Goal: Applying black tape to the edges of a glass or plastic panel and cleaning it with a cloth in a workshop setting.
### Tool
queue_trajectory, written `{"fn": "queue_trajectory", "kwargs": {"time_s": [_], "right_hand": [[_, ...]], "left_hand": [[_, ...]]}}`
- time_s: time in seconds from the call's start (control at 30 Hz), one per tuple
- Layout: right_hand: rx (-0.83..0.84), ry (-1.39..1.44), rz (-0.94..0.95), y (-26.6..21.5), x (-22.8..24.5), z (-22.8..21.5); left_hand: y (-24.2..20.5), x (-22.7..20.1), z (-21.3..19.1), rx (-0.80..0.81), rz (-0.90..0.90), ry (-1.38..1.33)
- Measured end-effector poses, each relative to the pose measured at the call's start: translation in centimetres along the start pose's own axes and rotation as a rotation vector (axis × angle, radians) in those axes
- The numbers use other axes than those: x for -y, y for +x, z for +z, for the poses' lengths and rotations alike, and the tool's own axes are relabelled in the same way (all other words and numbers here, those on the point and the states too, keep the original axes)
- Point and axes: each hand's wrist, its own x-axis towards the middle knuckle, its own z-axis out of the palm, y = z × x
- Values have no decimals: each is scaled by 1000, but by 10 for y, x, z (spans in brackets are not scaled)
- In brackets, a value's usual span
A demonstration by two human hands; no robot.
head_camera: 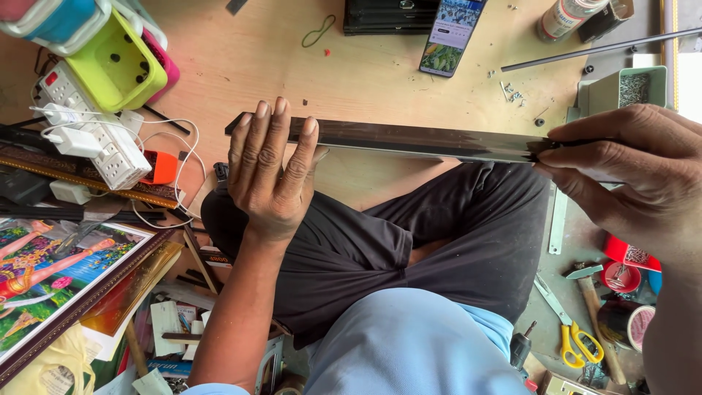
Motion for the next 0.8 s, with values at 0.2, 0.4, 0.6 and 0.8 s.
{"fn": "queue_trajectory", "kwargs": {"time_s": [0.2, 0.4, 0.6, 0.8], "right_hand": [[-84, 58, 59, 1, 7, 3], [-184, 137, 80, -6, -3, 19], [-221, 69, 63, -11, -9, 24], [-232, 53, 13, -11, -13, 24]], "left_hand": [[4, -6, -2, 66, -29, -9], [14, -31, 22, 102, 95, 17], [21, -97, 47, 191, 139, -109], [36, -150, 48, 267, 137, -80]]}}
